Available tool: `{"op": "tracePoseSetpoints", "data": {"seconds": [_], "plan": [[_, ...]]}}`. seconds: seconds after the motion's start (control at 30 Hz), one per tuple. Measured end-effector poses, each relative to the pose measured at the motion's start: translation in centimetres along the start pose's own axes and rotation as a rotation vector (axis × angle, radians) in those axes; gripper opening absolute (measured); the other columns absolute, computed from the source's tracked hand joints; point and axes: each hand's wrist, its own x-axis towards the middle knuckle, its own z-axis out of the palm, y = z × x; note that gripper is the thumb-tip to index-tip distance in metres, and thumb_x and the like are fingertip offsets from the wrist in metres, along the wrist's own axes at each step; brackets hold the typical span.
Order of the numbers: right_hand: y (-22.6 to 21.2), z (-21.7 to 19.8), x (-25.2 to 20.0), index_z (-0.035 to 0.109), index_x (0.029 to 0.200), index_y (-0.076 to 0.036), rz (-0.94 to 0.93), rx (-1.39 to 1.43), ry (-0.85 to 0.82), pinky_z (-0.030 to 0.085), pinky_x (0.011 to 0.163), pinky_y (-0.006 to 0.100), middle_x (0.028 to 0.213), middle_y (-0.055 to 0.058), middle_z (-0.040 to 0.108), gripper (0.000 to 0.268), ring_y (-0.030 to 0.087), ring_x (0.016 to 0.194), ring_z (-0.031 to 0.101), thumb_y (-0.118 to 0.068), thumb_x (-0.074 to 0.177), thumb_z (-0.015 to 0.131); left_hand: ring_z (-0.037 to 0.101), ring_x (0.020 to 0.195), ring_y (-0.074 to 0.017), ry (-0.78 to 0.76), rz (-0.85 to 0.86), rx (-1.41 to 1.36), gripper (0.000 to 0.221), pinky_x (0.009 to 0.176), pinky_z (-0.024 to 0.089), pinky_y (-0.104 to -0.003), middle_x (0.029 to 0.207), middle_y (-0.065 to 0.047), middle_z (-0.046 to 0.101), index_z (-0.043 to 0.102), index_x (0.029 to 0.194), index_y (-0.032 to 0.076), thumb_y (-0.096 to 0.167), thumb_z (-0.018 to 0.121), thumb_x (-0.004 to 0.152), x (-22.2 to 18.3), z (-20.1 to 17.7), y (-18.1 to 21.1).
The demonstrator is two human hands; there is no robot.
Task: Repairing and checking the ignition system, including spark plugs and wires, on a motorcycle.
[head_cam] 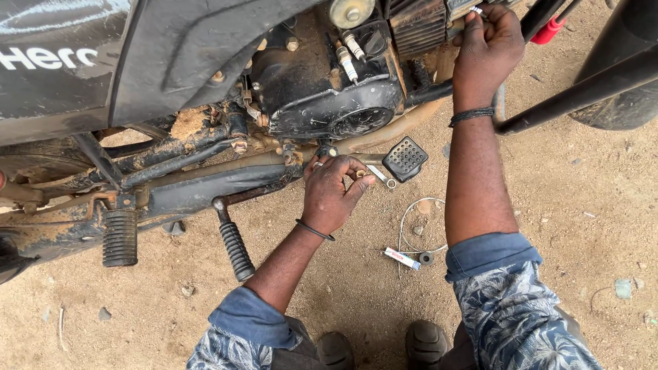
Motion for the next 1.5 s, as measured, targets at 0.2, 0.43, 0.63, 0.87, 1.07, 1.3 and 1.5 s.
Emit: {"op": "tracePoseSetpoints", "data": {"seconds": [0.2, 0.43, 0.63, 0.87, 1.07, 1.3, 1.5], "plan": [[1.0, 0.0, 0.3, 0.069, 0.098, -0.001, -0.265, -0.206, 0.05, 0.064, 0.071, 0.027, 0.089, 0.008, 0.079, 0.008, 0.012, 0.079, 0.075, 0.004, 0.104, 0.071, 0.067, 0.089, -0.0141, 0.003, 0.005, 0.019, 0.029, 0.107, 0.034, -0.048, 0.086, 0.004, 0.069, 0.066, 0.101, 0.019, 0.043, 0.078, 0.09, 0.0, 0.1, 0.0], [3.3, -0.7, -1.0, 0.064, 0.089, -0.004, -0.212, -0.645, 0.143, 0.054, 0.061, 0.029, 0.075, 0.007, 0.071, 0.019, 0.01, 0.067, 0.069, -0.009, 0.106, 0.07, 0.065, 0.091, -0.0153, -0.016, -0.016, 0.027, 0.029, 0.105, 0.034, -0.046, 0.086, 0.004, 0.07, 0.067, 0.101, 0.019, 0.043, 0.079, 0.09, 0.1, -0.2, 0.3], [1.4, -3.3, -13.9, 0.057, 0.133, -0.004, -0.359, -0.175, 0.163, 0.051, 0.051, 0.019, 0.125, 0.019, 0.062, 0.026, 0.008, 0.064, 0.058, -0.014, 0.111, 0.051, 0.068, 0.089, -0.0142, 0.016, 0.027, 0.0, 0.027, 0.108, 0.032, -0.049, 0.088, 0.005, 0.071, 0.065, 0.101, 0.018, 0.04, 0.077, 0.091, 0.5, -0.4, 0.2], [15.9, -3.3, -31.2, 0.058, 0.124, 0.001, 0.4, -0.281, -0.277, 0.054, 0.086, 0.038, 0.112, 0.013, 0.07, 0.029, 0.026, 0.099, 0.068, -0.012, 0.098, 0.063, 0.068, 0.093, -0.0182, 0.015, -0.008, 0.028, 0.026, 0.107, 0.032, -0.05, 0.091, 0.003, 0.073, 0.066, 0.101, 0.018, 0.039, 0.077, 0.092, 0.4, -0.3, 0.5], [18.1, 1.5, -34.4, 0.058, 0.132, 0.001, 0.457, -0.307, -0.526, 0.053, 0.093, 0.039, 0.12, 0.018, 0.069, 0.038, 0.031, 0.107, 0.068, -0.016, 0.098, 0.063, 0.069, 0.097, -0.0197, 0.067, -0.002, 0.033, 0.025, 0.108, 0.035, -0.05, 0.094, 0.002, 0.074, 0.068, 0.101, 0.019, 0.04, 0.076, 0.092, 0.4, 0.0, 0.4], [17.0, 2.7, -33.2, 0.065, 0.122, 0.001, 0.562, -0.512, -0.616, 0.053, 0.089, 0.042, 0.113, 0.019, 0.07, 0.033, 0.033, 0.103, 0.068, -0.019, 0.096, 0.07, 0.069, 0.097, -0.0209, 0.06, -0.04, 0.03, 0.027, 0.104, 0.036, -0.049, 0.094, 0.001, 0.073, 0.068, 0.102, 0.017, 0.04, 0.077, 0.091, 0.6, -0.6, 1.0], [13.1, -3.0, -31.2, 0.069, 0.119, -0.002, 0.558, -0.781, -0.607, 0.055, 0.081, 0.045, 0.104, 0.019, 0.074, 0.029, 0.035, 0.095, 0.07, -0.017, 0.094, 0.073, 0.068, 0.102, -0.0217, 0.079, -0.072, 0.015, 0.028, 0.11, 0.035, -0.051, 0.098, 0.0, 0.075, 0.069, 0.102, 0.017, 0.041, 0.077, 0.089, 0.4, -0.7, 1.1]]}}
